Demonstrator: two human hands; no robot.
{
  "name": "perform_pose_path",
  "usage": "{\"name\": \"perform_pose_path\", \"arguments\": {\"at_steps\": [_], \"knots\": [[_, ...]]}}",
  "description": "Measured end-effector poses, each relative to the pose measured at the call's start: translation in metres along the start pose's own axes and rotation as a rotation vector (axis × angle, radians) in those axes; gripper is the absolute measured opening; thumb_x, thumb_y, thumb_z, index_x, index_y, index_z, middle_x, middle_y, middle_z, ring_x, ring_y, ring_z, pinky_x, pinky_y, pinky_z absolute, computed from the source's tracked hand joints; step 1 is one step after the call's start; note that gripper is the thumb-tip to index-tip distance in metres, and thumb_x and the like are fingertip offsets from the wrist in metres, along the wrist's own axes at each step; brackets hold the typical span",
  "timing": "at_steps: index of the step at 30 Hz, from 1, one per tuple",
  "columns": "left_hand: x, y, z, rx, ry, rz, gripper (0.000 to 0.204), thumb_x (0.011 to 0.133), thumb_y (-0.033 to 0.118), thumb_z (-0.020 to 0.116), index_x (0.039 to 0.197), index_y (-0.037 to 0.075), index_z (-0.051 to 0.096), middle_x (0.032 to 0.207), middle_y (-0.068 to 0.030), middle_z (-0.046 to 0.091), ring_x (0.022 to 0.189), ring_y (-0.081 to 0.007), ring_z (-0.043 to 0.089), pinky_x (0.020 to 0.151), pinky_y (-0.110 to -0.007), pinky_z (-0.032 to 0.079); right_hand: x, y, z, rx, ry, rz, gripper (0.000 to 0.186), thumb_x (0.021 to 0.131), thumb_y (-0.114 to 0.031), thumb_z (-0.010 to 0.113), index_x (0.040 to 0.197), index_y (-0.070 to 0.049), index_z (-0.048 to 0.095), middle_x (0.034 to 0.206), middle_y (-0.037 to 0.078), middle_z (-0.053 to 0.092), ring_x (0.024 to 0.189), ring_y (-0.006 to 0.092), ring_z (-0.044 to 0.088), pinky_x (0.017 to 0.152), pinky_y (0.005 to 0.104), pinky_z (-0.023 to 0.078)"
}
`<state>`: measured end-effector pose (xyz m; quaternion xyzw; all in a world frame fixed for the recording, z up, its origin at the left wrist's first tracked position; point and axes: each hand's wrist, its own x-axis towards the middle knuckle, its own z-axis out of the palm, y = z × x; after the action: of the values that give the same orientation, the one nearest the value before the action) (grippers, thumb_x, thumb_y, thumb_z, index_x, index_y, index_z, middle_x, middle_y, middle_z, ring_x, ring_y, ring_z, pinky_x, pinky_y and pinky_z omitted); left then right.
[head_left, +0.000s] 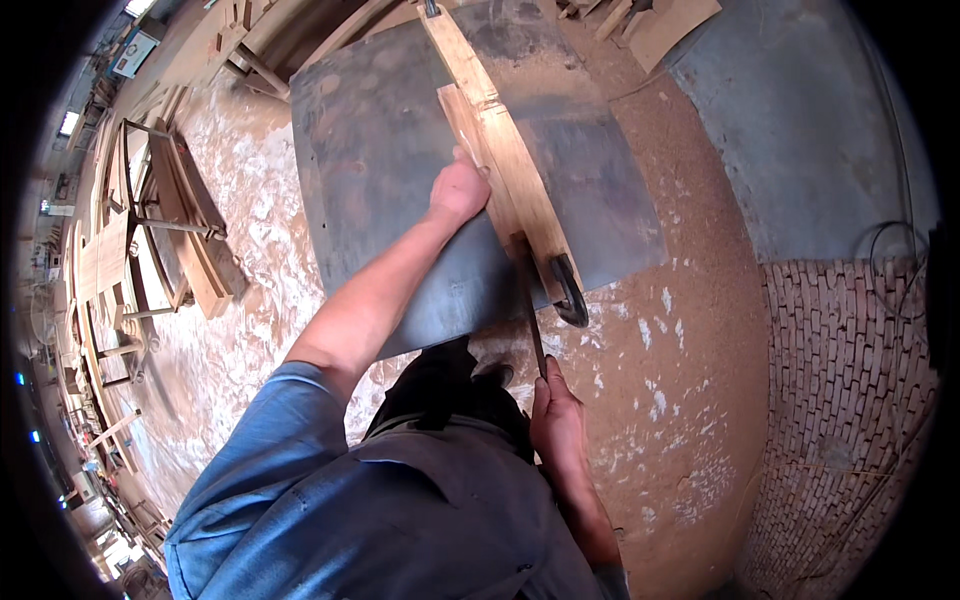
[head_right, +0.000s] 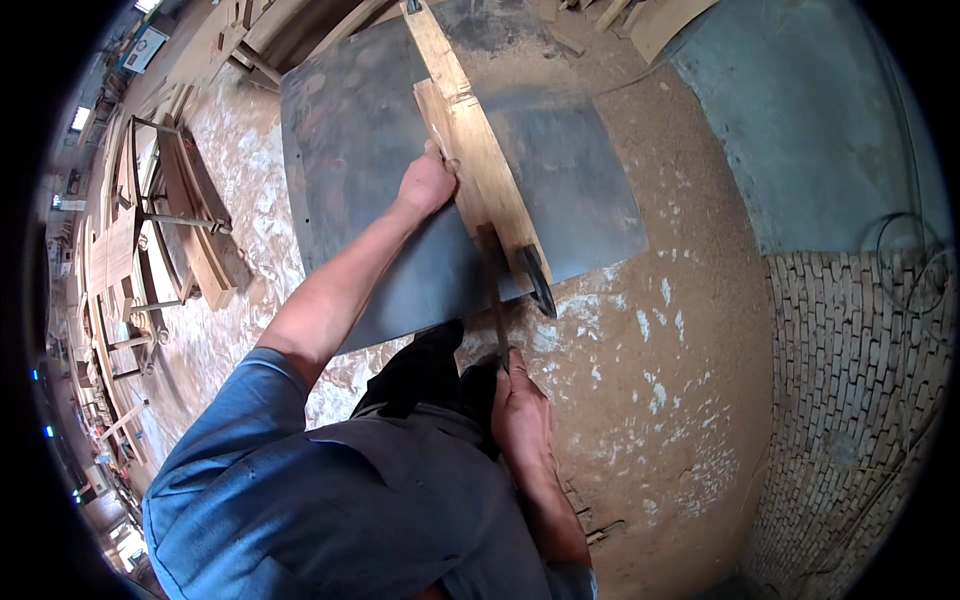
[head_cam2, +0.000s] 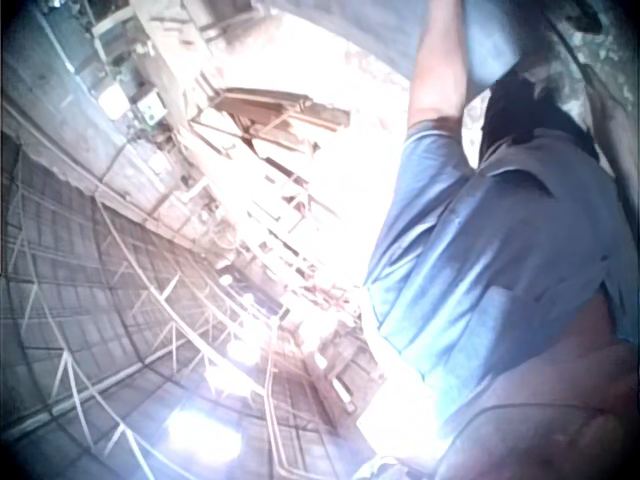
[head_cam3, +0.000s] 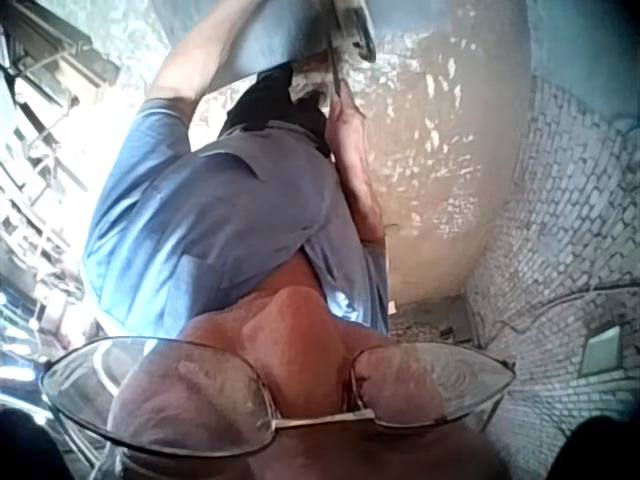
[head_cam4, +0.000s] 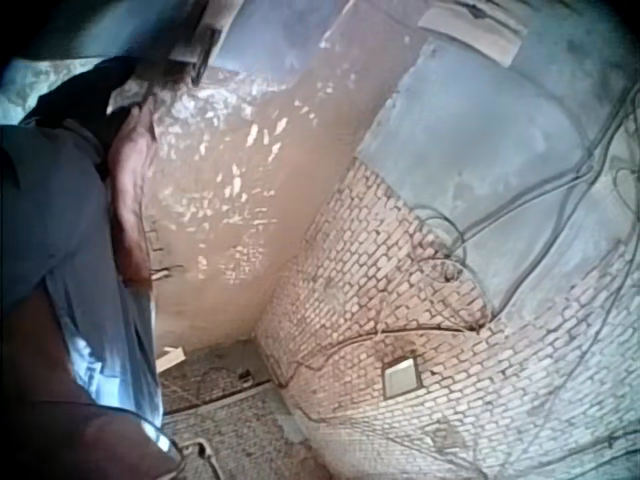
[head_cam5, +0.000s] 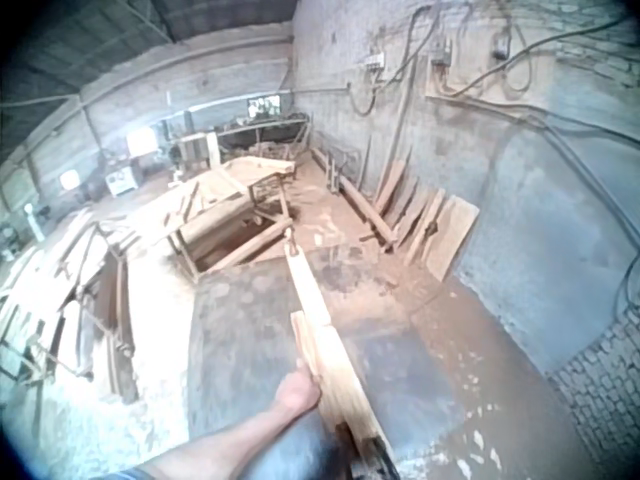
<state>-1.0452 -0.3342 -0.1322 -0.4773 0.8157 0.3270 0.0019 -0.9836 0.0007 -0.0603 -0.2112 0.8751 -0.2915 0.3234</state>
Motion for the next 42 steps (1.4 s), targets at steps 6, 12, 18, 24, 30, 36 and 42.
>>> {"name": "perform_pose_path", "arguments": {"at_steps": [6,12,18,24,30,36,42], "knots": [[0.054,-0.007,-0.018,0.052,0.025,-0.002,0.048,0.095,0.028,0.047,0.125,-0.009,0.042,0.109,-0.0329,0.063,0.107,-0.0454,0.060,0.095,-0.049,0.047,0.042,-0.038,0.001,0.005,-0.045,0.010,0.041,0.099,-0.023,0.048,0.134,-0.004,0.051,0.084,0.029,0.063,0.078,0.0454,0.063,0.069,0.0501,0.050],[0.107,-0.011,-0.042,0.061,0.028,-0.024,0.049,0.094,0.030,0.047,0.126,-0.007,0.044,0.118,-0.0308,0.060,0.114,-0.0431,0.057,0.098,-0.046,0.046,0.085,-0.073,0.011,0.027,0.019,-0.089,0.040,0.099,-0.024,0.048,0.133,-0.003,0.051,0.086,0.028,0.065,0.081,0.0458,0.064,0.069,0.0514,0.050],[0.173,-0.019,-0.069,0.003,0.005,-0.084,0.042,0.094,0.030,0.050,0.118,-0.004,0.049,0.097,-0.0225,0.069,0.094,-0.0342,0.068,0.087,-0.043,0.050,0.133,-0.109,0.026,-0.037,0.032,-0.138,0.040,0.101,-0.026,0.045,0.133,-0.002,0.049,0.087,0.026,0.066,0.081,0.0449,0.064,0.070,0.0510,0.051],[0.213,-0.014,-0.099,-0.018,0.018,-0.149,0.043,0.093,0.026,0.049,0.123,-0.005,0.048,0.099,-0.0210,0.069,0.090,-0.0300,0.069,0.084,-0.040,0.052,0.185,-0.136,0.045,-0.023,0.083,-0.230,0.039,0.101,-0.026,0.043,0.132,-0.003,0.049,0.088,0.027,0.066,0.084,0.0465,0.063,0.072,0.0528,0.050],[0.236,0.002,-0.119,0.091,-0.043,-0.180,0.056,0.082,0.031,0.058,0.125,-0.004,0.054,0.136,-0.0226,0.052,0.126,-0.0300,0.053,0.102,-0.037,0.044,0.217,-0.175,0.036,-0.034,-0.038,-0.195,0.041,0.101,-0.028,0.045,0.132,-0.002,0.053,0.117,0.026,0.062,0.110,0.0444,0.057,0.093,0.0456,0.048],[0.208,-0.050,-0.151,-1.064,-0.419,-0.225,0.011,0.077,0.008,0.051,0.084,0.002,0.058,0.074,-0.0085,0.064,0.063,-0.0199,0.066,0.063,-0.040,0.060,0.143,-0.126,0.026,0.181,-0.055,-0.103,0.040,0.100,-0.019,0.050,0.136,-0.001,0.051,0.110,0.022,0.067,0.103,0.0312,0.065,0.088,0.0381,0.050],[0.085,-0.080,-0.175,-0.610,-0.129,0.102,0.025,0.070,-0.005,0.052,0.090,0.008,0.059,0.078,-0.0027,0.056,0.074,-0.0194,0.058,0.069,-0.032,0.049,0.034,-0.017,-0.002,0.695,0.126,0.124,0.041,0.102,-0.021,0.049,0.140,-0.006,0.049,0.063,-0.006,0.048,0.050,0.0010,0.040,0.042,0.0185,0.033]]}}
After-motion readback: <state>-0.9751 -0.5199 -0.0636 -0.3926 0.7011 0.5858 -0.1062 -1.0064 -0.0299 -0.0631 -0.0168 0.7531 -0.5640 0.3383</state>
